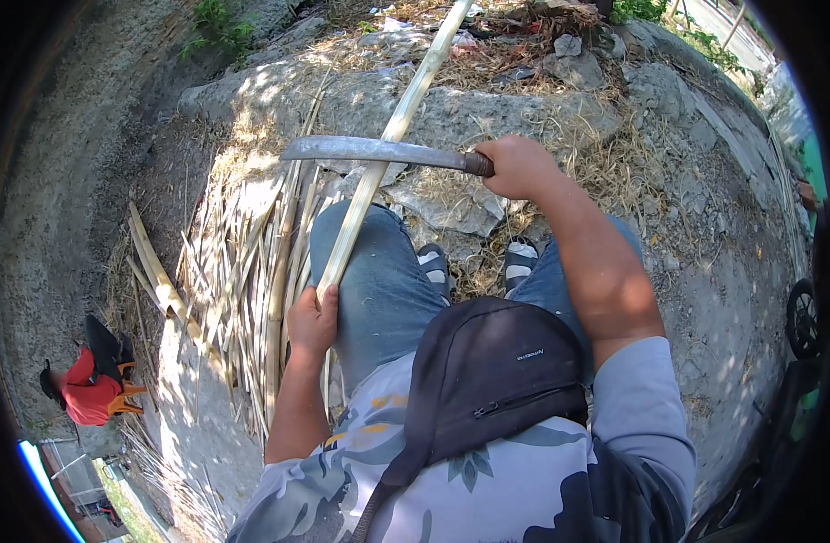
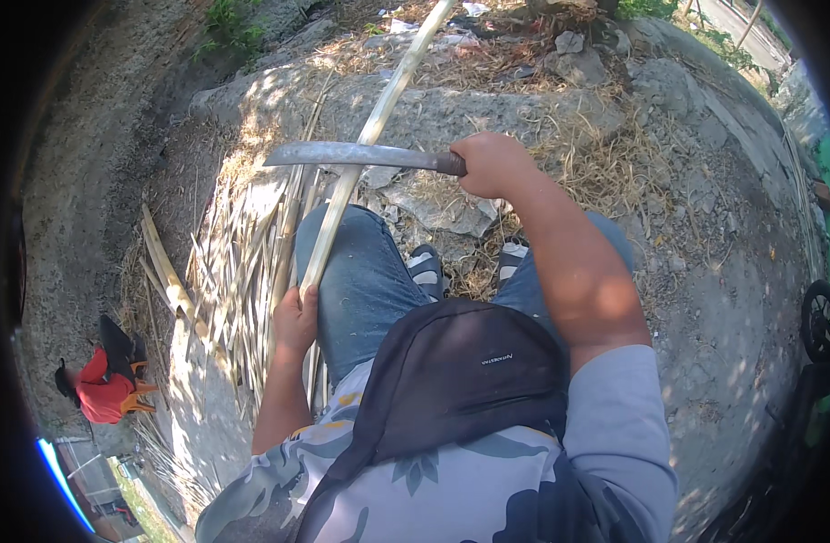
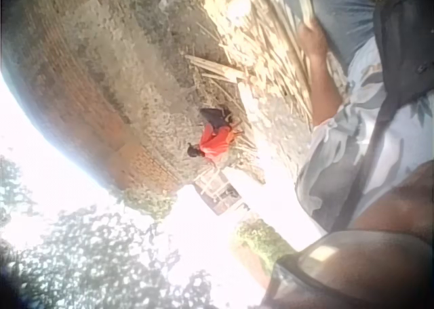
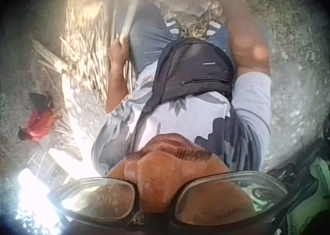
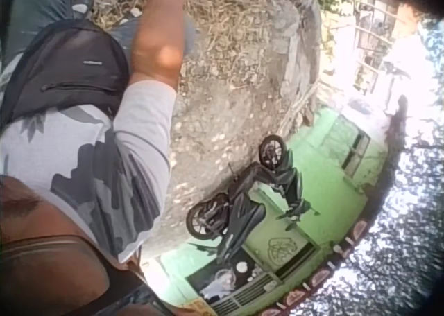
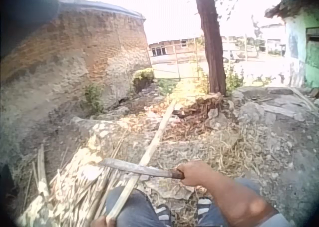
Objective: The person shaves a bamboo strip with a machete, then picks up another bamboo strip from the pile and shaves along its length.
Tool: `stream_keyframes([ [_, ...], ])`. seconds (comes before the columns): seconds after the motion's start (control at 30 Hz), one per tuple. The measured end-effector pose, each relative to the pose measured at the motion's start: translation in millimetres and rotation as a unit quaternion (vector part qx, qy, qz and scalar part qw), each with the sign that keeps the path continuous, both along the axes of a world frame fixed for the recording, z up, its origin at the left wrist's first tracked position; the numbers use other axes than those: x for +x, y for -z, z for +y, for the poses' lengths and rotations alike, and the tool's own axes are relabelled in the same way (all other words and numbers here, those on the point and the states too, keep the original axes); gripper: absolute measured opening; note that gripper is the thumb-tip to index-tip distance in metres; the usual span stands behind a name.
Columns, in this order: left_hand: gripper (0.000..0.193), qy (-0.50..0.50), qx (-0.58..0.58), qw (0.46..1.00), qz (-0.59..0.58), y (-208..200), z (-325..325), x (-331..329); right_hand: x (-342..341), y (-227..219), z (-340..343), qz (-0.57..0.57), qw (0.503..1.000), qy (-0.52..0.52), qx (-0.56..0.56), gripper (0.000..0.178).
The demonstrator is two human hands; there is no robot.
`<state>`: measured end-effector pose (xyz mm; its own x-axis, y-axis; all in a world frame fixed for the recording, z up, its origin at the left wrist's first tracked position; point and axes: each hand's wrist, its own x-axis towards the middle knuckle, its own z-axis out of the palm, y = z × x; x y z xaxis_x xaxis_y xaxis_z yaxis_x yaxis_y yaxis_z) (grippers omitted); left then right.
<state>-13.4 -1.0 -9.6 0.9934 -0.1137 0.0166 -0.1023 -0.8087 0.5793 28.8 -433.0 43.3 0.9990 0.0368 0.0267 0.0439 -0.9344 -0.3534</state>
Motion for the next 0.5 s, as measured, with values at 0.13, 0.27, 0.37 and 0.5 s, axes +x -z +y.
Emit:
stream_keyframes([
  [0.13, 0.059, -0.011, -0.008, 1.0, -0.006, 3, 5, -3, -3, -24, 18, 0.054, 0.998, -0.004, -0.013, 0.021],
  [0.27, 0.059, -0.008, -0.002, 1.0, -0.009, -2, -1, -3, -5, -17, 21, 0.053, 0.996, -0.055, -0.042, 0.023],
  [0.37, 0.06, -0.016, 0.005, 1.0, -0.002, -5, -3, -3, -6, -12, 17, 0.012, 0.995, -0.095, -0.037, 0.022],
  [0.5, 0.06, -0.006, -0.015, 1.0, -0.012, 1, 1, -2, -5, -20, 12, 0.03, 0.996, -0.075, -0.039, 0.023],
])
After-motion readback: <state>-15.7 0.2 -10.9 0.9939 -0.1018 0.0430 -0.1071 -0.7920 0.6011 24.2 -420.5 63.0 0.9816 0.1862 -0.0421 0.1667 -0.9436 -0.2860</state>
